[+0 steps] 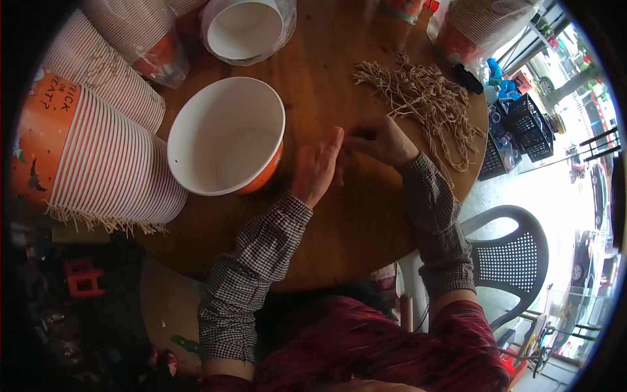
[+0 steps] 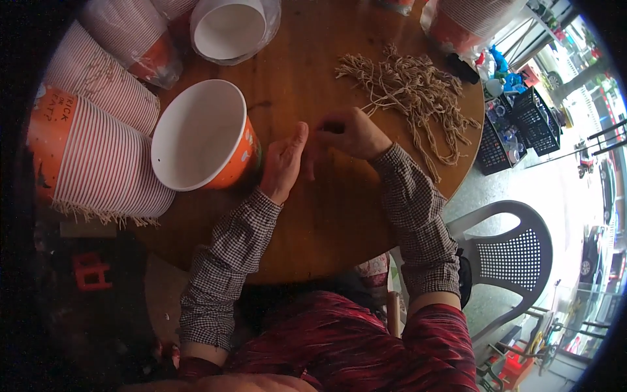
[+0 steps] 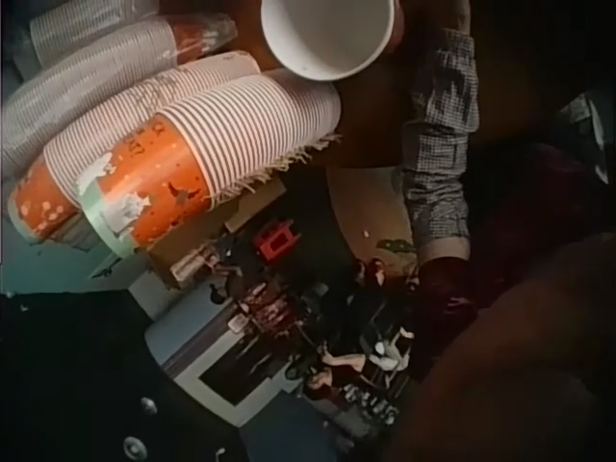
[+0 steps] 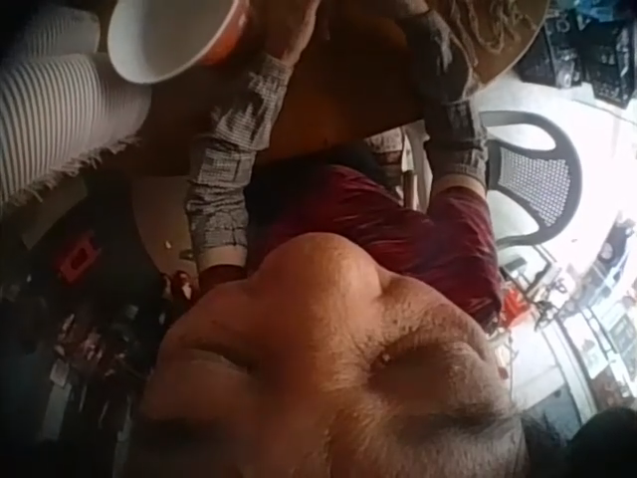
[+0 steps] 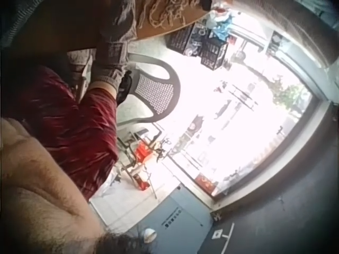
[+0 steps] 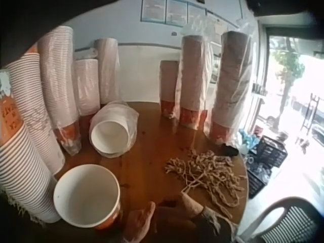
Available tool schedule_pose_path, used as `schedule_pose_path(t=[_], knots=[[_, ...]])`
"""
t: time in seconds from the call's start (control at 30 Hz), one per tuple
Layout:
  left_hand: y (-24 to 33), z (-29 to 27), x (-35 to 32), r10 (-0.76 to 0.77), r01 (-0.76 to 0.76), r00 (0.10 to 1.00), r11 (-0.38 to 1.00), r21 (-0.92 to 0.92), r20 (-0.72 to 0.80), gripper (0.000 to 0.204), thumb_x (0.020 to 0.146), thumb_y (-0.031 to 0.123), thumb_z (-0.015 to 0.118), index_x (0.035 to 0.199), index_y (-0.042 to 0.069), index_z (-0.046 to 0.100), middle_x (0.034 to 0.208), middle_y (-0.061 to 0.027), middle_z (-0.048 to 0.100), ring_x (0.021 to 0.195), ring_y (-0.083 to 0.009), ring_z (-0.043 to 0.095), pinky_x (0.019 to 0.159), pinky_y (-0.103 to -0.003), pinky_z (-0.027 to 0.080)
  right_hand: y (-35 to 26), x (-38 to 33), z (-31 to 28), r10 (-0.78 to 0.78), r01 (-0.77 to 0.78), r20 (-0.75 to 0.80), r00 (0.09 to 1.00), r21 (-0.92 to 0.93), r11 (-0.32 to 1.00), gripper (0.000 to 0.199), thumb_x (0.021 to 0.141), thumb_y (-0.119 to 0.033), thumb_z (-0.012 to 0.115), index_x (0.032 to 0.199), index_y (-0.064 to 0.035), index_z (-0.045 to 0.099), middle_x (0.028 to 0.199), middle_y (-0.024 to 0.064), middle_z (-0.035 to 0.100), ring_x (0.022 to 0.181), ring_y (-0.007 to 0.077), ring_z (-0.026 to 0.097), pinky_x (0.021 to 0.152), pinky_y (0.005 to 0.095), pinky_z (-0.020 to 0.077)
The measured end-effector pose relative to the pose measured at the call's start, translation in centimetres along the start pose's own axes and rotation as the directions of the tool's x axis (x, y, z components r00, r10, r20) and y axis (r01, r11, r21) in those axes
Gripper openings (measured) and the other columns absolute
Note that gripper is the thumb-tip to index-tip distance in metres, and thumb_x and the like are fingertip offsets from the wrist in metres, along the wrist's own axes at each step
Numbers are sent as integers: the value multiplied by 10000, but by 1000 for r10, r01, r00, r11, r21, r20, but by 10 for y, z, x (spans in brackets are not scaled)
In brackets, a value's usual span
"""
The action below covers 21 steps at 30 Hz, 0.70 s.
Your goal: Attaching strings to paper buckets to create handles.
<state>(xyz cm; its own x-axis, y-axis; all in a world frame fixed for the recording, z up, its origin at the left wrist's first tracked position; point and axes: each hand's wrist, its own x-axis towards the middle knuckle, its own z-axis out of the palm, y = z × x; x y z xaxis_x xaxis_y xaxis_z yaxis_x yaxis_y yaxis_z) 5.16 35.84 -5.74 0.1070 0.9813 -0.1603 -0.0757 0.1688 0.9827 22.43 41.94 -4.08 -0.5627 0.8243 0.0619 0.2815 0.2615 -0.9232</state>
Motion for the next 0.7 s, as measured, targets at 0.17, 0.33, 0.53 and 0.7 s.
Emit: schedule_pose_path(t=[0.17, 0.33, 0.53, 0.7], knots=[[-12, -2, 3, 205, -177, 972, 961, 214, -114, 402, 963, 300, 496, 661, 35, 504, 534, -17, 489, 449, -94, 493, 427, -263, 401, 0, 1, 3, -32, 35, 32, 999, -98, 995, 163, 808, -109, 645, 922, 7, 662, 743, 67, 666, 676, 107, 612, 633, 270, 499], [-13, -1, 0, 500, -401, 857, 801, 445, -127, 266, 933, 188, 530, 743, 2, 510, 641, -86, 535, 556, -184, 537, 496, -295, 425, 24, 4, -23, 3, -60, -142, 990, -401, 914, 137, 840, -149, 630, 882, -24, 669, 732, 57, 656, 693, 68, 582, 617, 267, 485], [9, -11, -27, 834, -740, 549, 455, 495, 53, 75, 850, -14, 577, 804, -22, 518, 730, -137, 555, 643, -276, 553, 557, -340, 448, 66, -6, -104, -94, -428, -735, 672, -489, 760, 291, 839, -360, 607, 912, -93, 693, 790, 126, 665, 766, 302, 636, 709, 416, 490], [11, -13, -43, 810, -757, 585, 529, 383, 36, 83, 851, -17, 564, 782, -24, 519, 697, -128, 552, 606, -264, 547, 529, -339, 439, 47, 5, -93, -486, -320, -715, 502, -676, 664, 264, 857, -313, 599, 964, -89, 689, 821, 114, 673, 748, 277, 634, 707, 390, 496]])
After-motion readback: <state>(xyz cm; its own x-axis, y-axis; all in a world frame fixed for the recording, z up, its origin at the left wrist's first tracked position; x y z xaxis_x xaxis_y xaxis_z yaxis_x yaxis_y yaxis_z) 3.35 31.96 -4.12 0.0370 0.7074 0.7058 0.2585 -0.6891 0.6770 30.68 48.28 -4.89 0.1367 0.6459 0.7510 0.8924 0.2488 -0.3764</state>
